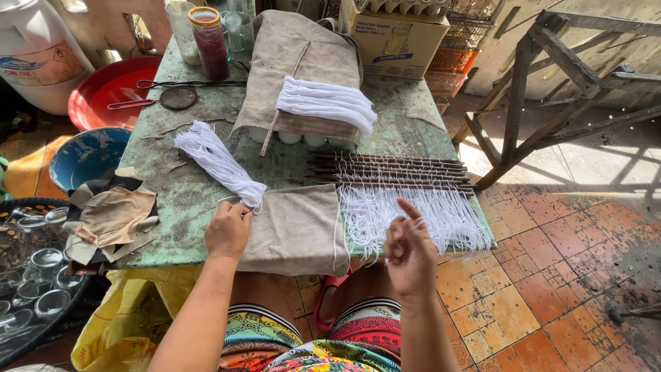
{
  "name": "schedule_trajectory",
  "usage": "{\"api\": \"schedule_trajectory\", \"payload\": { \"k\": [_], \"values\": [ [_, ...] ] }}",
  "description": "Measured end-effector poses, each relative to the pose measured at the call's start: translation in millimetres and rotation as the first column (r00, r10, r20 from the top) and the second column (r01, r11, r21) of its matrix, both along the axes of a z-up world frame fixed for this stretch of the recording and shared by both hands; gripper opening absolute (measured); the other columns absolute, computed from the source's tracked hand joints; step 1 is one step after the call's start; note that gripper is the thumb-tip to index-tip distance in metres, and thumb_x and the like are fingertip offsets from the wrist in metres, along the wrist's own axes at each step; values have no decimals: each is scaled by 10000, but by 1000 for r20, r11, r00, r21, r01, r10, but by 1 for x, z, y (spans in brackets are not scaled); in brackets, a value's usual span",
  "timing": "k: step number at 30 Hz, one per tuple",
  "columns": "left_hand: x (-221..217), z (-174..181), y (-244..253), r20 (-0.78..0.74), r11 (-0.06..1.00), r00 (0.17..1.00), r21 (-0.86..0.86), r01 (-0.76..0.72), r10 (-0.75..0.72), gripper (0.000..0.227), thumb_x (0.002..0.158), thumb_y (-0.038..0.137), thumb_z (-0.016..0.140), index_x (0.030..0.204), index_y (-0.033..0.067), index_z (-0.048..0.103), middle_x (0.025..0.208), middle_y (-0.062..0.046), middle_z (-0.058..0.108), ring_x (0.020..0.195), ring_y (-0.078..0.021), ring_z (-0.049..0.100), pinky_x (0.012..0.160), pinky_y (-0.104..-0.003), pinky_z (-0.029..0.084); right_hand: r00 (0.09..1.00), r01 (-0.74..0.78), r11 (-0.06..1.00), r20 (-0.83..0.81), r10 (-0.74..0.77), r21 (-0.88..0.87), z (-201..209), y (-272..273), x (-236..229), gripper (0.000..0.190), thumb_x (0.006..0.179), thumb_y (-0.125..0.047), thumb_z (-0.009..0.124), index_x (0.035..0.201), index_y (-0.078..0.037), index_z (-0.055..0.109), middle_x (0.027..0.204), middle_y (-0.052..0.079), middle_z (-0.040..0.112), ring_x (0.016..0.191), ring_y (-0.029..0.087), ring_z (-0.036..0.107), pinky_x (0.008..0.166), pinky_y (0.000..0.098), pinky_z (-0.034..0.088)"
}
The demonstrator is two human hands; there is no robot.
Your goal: Winding white thread around a wooden stick and tying it off to prepare candle wicks.
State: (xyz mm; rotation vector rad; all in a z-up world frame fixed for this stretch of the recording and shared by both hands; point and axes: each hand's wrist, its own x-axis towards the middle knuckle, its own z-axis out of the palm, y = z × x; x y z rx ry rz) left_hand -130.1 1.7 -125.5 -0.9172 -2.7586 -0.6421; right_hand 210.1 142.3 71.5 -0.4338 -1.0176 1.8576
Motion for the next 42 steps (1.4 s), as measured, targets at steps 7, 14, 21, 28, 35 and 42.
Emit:
{"api": "schedule_trajectory", "payload": {
  "k": [7, 14, 21, 28, 35, 42],
  "values": [
    [100, 82, -6, 82, 912, 912, 119, 392, -402, 108, 937, 335, 649, 934, 228, 658, 928, -30, 652, 932, -293, 697, 780, -451, 586, 847, -386, 875, 489, 210, 292, -50, -16, -33, 474, 902, 16, 636, 1368, -60, 600, 1230, 120, 601, 771, 116, 583, 603, 221, 505],
    [168, 128, -33, 4, 847, 856, 150, 510, -516, 91, 954, 424, 622, 976, 337, 637, 835, 78, 665, 810, -217, 731, 657, -367, 610, 681, -643, 723, 621, 387, 254, -52, -48, -52, 74, 904, 43, 676, 939, -3, 723, 640, 40, 657, 592, 68, 575, 567, 212, 476],
    [150, 198, -36, 664, 783, 443, 385, 488, -602, 707, 895, 615, 511, 1500, 250, 498, 1492, -28, 590, 1357, -223, 571, 1079, -366, 441, 467, -745, 615, 860, 203, 259, -40, -53, -48, 293, 979, -169, 666, 695, -121, 612, 664, -49, 612, 644, 62, 512, 596, 266, 422],
    [76, 150, -39, 707, 894, 592, 128, 430, -387, 398, 1059, 433, 486, 1080, 151, 766, 1048, -136, 802, 1139, -365, 711, 993, -480, 528, 851, -255, 967, 478, 218, 13, -92, 15, -25, 215, 1018, -164, 635, 1031, 39, 705, 496, 3, 443, 369, 85, 454, 365, 188, 366],
    [7, 107, -53, 499, 938, 858, -226, 264, -121, 237, 995, 342, 595, 1101, 221, 769, 1002, -112, 796, 1019, -367, 741, 902, -485, 575, 834, -88, 971, 516, 194, -223, -146, 40, -18, 212, 1006, -252, 656, 1066, -48, 669, 536, 18, 394, 368, 136, 453, 341, 226, 340],
    [28, 113, -56, 458, 945, 869, -159, 287, -187, 159, 928, 346, 679, 1033, 293, 786, 1057, -37, 775, 1053, -340, 726, 935, -465, 593, 835, -47, 969, 522, 171, -242, -152, 38, -19, 186, 1018, -260, 637, 1082, -86, 637, 556, 33, 419, 399, 150, 476, 359, 226, 345]
  ]
}}
